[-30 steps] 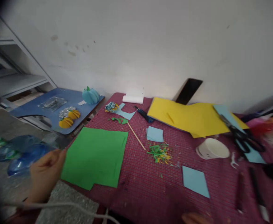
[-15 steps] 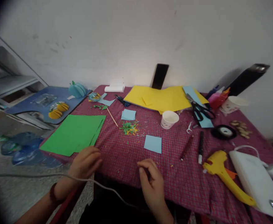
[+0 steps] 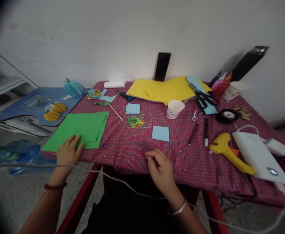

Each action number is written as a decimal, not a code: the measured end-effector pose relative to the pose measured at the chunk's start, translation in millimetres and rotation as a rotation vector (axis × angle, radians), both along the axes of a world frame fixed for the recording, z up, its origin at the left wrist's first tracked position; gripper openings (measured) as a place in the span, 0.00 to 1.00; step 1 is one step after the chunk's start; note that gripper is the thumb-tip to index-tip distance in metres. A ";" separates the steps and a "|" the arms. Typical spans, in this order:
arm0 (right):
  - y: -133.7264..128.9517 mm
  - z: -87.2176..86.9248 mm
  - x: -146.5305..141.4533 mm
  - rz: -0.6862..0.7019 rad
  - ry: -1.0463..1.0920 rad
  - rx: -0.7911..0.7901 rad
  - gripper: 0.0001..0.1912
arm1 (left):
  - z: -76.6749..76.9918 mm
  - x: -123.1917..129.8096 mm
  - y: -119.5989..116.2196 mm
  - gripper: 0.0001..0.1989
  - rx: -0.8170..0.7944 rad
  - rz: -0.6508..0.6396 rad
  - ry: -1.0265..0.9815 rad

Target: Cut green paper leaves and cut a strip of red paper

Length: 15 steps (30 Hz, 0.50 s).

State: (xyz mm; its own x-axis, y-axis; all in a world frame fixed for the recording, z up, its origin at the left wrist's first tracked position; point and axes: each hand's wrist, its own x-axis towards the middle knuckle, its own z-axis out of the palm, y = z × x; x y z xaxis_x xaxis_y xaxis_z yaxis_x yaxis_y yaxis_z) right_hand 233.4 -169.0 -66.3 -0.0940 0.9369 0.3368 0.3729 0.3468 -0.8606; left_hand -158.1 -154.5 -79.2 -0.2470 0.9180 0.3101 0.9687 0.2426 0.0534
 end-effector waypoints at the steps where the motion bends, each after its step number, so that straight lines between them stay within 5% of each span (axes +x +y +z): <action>1: 0.7 0.7 -1.0 -0.014 -0.025 -0.003 0.08 | -1.0 4.1 0.1 0.28 0.001 0.011 -0.004; 8: 0.8 -2.5 -1.4 -0.042 -0.086 -0.001 0.09 | 5.2 3.6 5.2 0.30 0.072 0.006 -0.138; 12: -3.3 9.1 -7.4 -0.067 0.095 -0.037 0.07 | 26.8 -60.7 22.5 0.30 0.218 0.041 -0.292; 15: 10.4 30.9 -36.7 0.162 0.402 -0.277 0.12 | 41.1 -117.5 44.6 0.25 0.247 0.165 -0.376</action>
